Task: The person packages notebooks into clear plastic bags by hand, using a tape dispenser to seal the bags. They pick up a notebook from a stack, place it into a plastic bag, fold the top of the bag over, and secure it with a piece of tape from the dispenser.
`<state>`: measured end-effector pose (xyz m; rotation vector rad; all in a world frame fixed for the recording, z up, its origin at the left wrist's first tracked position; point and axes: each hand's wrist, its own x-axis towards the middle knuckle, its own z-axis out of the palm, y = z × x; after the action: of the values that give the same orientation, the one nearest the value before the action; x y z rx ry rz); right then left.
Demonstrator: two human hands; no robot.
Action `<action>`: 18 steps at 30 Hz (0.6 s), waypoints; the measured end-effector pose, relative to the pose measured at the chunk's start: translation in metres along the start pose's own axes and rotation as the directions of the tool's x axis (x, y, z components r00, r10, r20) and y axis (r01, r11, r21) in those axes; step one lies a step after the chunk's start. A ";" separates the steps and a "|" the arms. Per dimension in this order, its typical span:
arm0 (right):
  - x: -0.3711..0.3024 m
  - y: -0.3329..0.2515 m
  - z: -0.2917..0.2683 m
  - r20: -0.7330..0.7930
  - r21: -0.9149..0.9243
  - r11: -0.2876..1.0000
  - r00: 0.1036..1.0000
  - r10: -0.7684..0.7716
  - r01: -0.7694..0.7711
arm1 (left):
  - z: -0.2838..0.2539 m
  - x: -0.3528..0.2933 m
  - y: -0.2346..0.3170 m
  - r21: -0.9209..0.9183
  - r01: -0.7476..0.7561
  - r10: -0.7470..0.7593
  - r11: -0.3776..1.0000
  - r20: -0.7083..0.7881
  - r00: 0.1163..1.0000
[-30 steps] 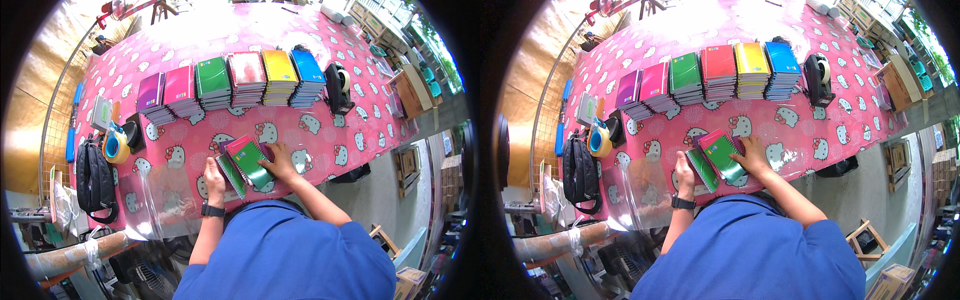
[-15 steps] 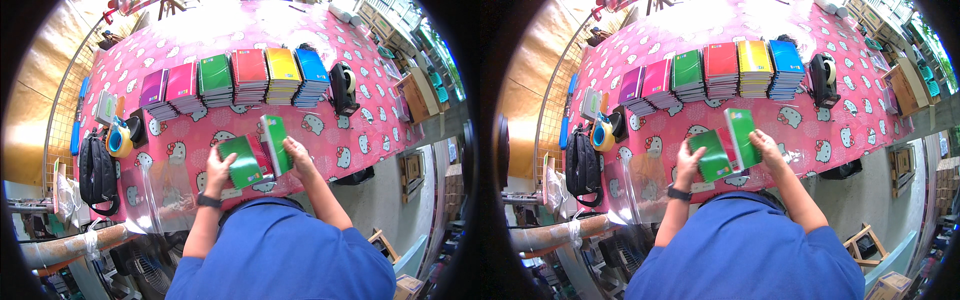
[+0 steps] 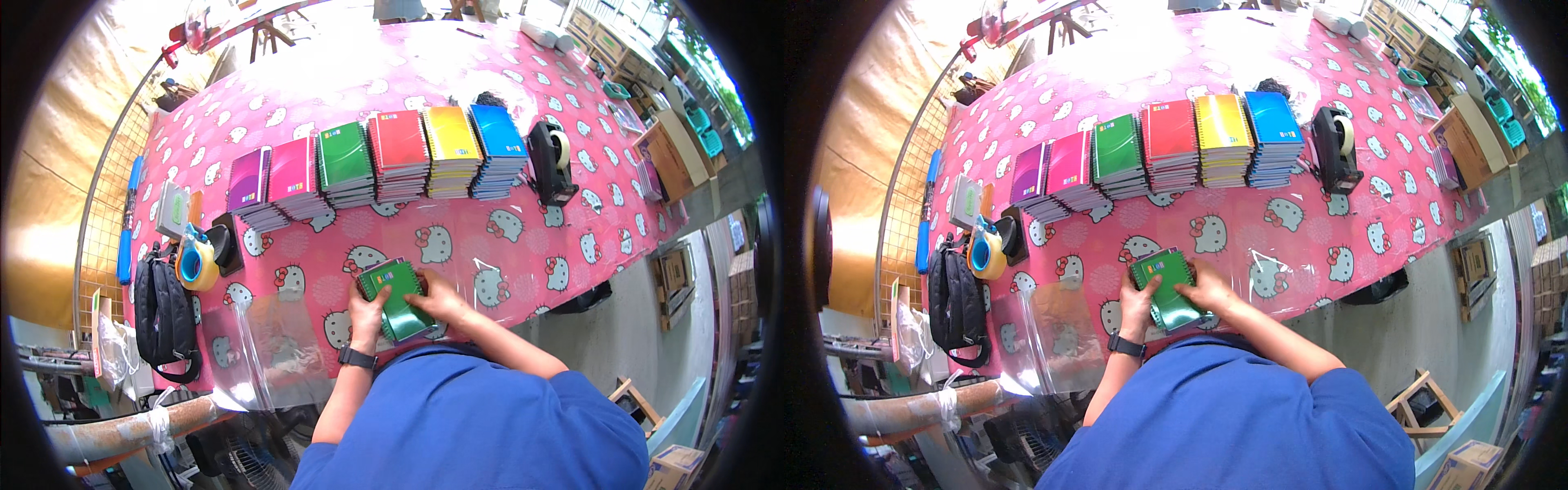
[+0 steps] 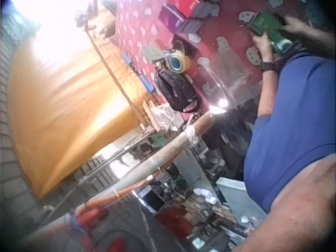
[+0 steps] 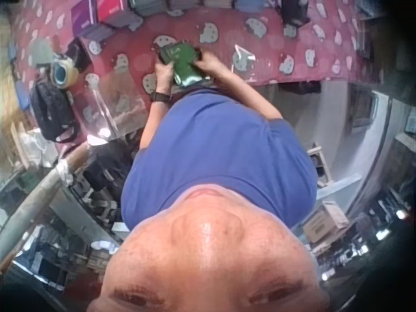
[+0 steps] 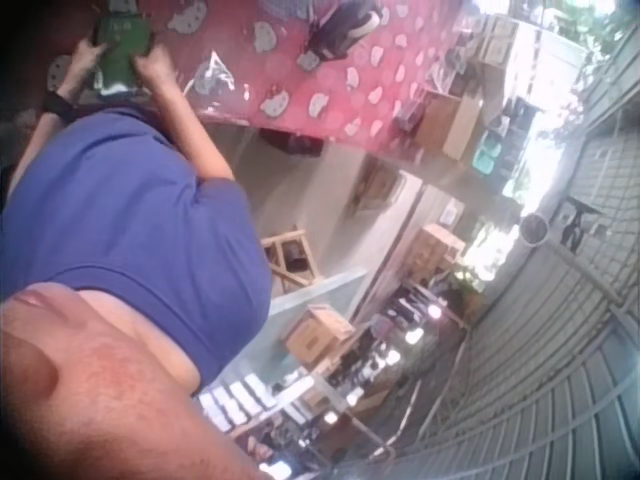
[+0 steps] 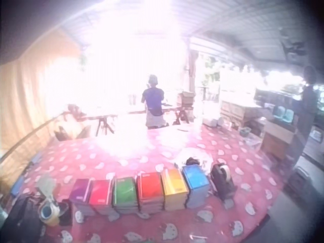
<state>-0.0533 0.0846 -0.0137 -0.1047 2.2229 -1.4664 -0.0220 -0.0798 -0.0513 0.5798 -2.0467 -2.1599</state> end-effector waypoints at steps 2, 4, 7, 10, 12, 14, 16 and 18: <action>0.017 -0.043 -0.030 0.041 -0.367 0.930 0.998 0.039 -0.021 | -0.005 -0.001 0.001 -0.031 0.007 -0.005 1.000 0.059 0.998; 0.052 -0.060 -0.050 -0.178 -0.585 0.678 0.744 -0.644 0.446 | -0.004 0.004 -0.008 0.011 -0.011 0.010 1.000 0.118 0.993; 0.106 -0.125 -0.069 0.070 -0.862 0.220 0.535 -0.842 0.458 | -0.005 0.008 -0.020 0.061 -0.038 0.034 0.997 0.054 0.998; 0.153 -0.139 -0.080 0.253 -0.936 0.045 0.758 -0.601 0.349 | -0.010 0.009 -0.015 -0.091 -0.048 0.062 0.995 0.159 0.985; 0.157 -0.147 -0.084 0.340 -0.886 0.053 0.721 -0.604 0.461 | -0.014 0.010 -0.017 -0.130 -0.025 0.045 0.991 0.149 0.988; 0.156 -0.156 -0.086 0.332 -0.855 0.145 0.740 -0.586 0.499 | -0.012 0.014 -0.012 -0.058 -0.052 0.059 0.997 0.137 0.989; 0.156 -0.162 -0.092 0.332 -0.837 0.219 0.783 -0.526 0.502 | -0.009 0.008 -0.008 -0.054 -0.020 0.027 0.998 0.136 0.990; 0.159 -0.169 -0.107 0.326 -0.810 0.278 0.790 -0.519 0.517 | -0.003 0.005 -0.001 -0.044 -0.011 0.016 0.999 0.128 0.992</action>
<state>-0.2718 0.0539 0.1155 -1.2973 2.8558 -0.2955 -0.0256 -0.0846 -0.0535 0.4310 -2.0535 -2.2827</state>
